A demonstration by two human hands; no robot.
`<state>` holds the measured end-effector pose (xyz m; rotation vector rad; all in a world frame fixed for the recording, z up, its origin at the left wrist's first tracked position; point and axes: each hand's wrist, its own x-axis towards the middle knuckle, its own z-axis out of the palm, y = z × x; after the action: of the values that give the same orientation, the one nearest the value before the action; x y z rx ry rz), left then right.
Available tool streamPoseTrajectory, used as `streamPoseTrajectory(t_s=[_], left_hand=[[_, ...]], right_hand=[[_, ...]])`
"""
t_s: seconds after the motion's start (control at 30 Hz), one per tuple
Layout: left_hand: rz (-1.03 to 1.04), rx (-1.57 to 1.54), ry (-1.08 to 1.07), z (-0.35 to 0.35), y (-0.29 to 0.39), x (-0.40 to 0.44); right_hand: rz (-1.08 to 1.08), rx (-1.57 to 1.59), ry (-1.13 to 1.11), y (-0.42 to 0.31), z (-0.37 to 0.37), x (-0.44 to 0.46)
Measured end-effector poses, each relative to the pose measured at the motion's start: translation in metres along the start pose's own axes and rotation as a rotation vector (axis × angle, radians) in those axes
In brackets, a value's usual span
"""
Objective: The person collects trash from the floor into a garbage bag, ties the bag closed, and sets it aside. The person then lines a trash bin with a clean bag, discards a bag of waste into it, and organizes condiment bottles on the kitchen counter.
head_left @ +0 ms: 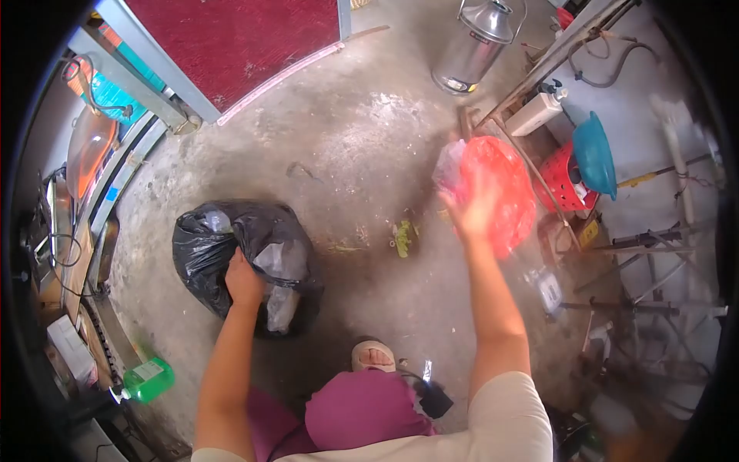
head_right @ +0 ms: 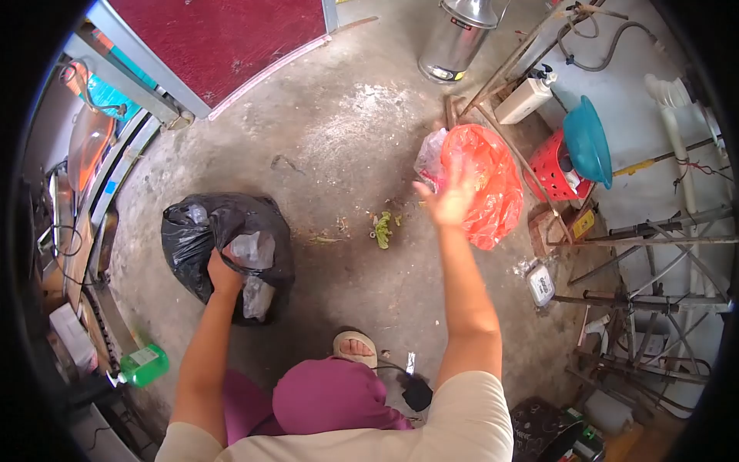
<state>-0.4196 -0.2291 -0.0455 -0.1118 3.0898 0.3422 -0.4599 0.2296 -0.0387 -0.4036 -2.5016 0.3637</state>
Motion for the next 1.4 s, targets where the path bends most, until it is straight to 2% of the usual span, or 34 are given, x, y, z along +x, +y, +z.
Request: streamPoseTrajectory(t_s=[0.03,0.07,0.13,0.17,0.23,0.27,0.3,0.33,0.37,0.4,0.43,0.5,0.6,0.67,0.7,0.77,0.83,0.9,0.97,1.03,1.1,1.17,1.23,1.27,1.3,1.37,1.4], left_hand=[[0.004,0.034,0.008,0.009,-0.007,0.001],[-0.033,-0.157,0.114,0.011,-0.006,0.002],[0.107,-0.003,0.120,0.017,-0.015,0.005],[0.179,0.074,0.120,0.021,-0.019,0.008],[0.237,0.034,0.237,0.001,0.007,0.007],[0.272,0.040,0.256,-0.006,0.014,0.007],[0.306,0.043,0.280,-0.008,0.018,0.009],[0.305,0.039,0.257,0.000,0.007,0.010],[0.328,0.045,0.269,-0.001,0.009,0.011],[0.349,0.050,0.280,-0.005,0.012,0.013],[0.370,0.054,0.293,-0.006,0.013,0.014],[0.295,-0.049,0.178,-0.002,0.007,0.015],[0.233,-0.120,0.108,0.006,-0.003,0.015],[0.205,-0.051,0.083,0.000,0.004,0.014],[0.226,-0.061,0.123,0.002,-0.002,0.014],[0.276,-0.082,0.205,0.020,-0.019,0.014],[0.219,-0.166,0.204,0.021,-0.021,0.012],[0.139,-0.228,0.182,0.012,-0.012,0.009],[0.182,-0.266,0.203,0.022,-0.022,0.012],[0.145,-0.253,0.166,0.023,-0.024,0.012],[0.163,-0.259,0.173,0.017,-0.021,0.011],[0.172,-0.234,0.166,0.019,-0.024,0.010],[0.191,-0.210,0.173,0.018,-0.026,0.012],[0.178,-0.188,0.164,0.022,-0.030,0.012],[0.165,-0.166,0.150,0.024,-0.032,0.011],[0.202,-0.123,0.118,0.016,-0.025,0.010],[0.222,-0.101,0.105,0.012,-0.023,0.011]], right_hand=[[0.151,-0.176,-0.066,0.030,0.007,-0.001],[0.293,-0.163,-0.158,0.043,0.011,0.000],[0.586,-0.133,-0.345,0.062,0.020,-0.001],[0.586,0.240,-0.659,0.091,0.049,-0.010],[0.340,0.235,-0.864,0.105,0.099,-0.048],[0.110,-0.148,-0.747,0.073,0.111,-0.078],[0.013,-0.251,-0.801,0.023,0.090,-0.081],[-0.038,-0.251,-0.713,0.002,0.102,-0.106],[-0.084,-0.047,-0.656,-0.028,0.079,-0.112],[-0.197,-0.030,-0.702,-0.040,0.074,-0.128],[-0.132,0.144,-0.719,-0.052,0.065,-0.136],[0.000,0.492,-0.737,-0.072,0.043,-0.141],[-0.010,0.763,-0.463,-0.075,-0.005,-0.115],[0.134,0.791,-0.285,-0.079,-0.038,-0.086],[0.030,0.703,-0.179,-0.073,-0.045,-0.068],[0.277,1.032,-0.407,-0.091,-0.064,-0.041],[0.002,0.874,-0.567,-0.110,-0.049,-0.032],[-0.141,0.701,-0.841,-0.137,-0.018,-0.035],[-0.162,0.263,-1.021,-0.170,0.012,-0.049],[-0.197,0.105,-0.909,-0.172,0.058,-0.083],[-0.166,0.150,-0.849,-0.164,0.103,-0.109],[-0.068,0.386,-0.838,-0.139,0.134,-0.112],[-0.013,0.611,-0.429,-0.115,0.106,-0.089],[-0.039,0.519,-0.312,-0.091,0.099,-0.078],[-0.123,0.382,-0.034,-0.049,0.119,-0.082],[-0.043,0.249,-0.023,0.001,0.077,-0.051],[0.478,0.758,-0.076,0.002,0.049,-0.042]])
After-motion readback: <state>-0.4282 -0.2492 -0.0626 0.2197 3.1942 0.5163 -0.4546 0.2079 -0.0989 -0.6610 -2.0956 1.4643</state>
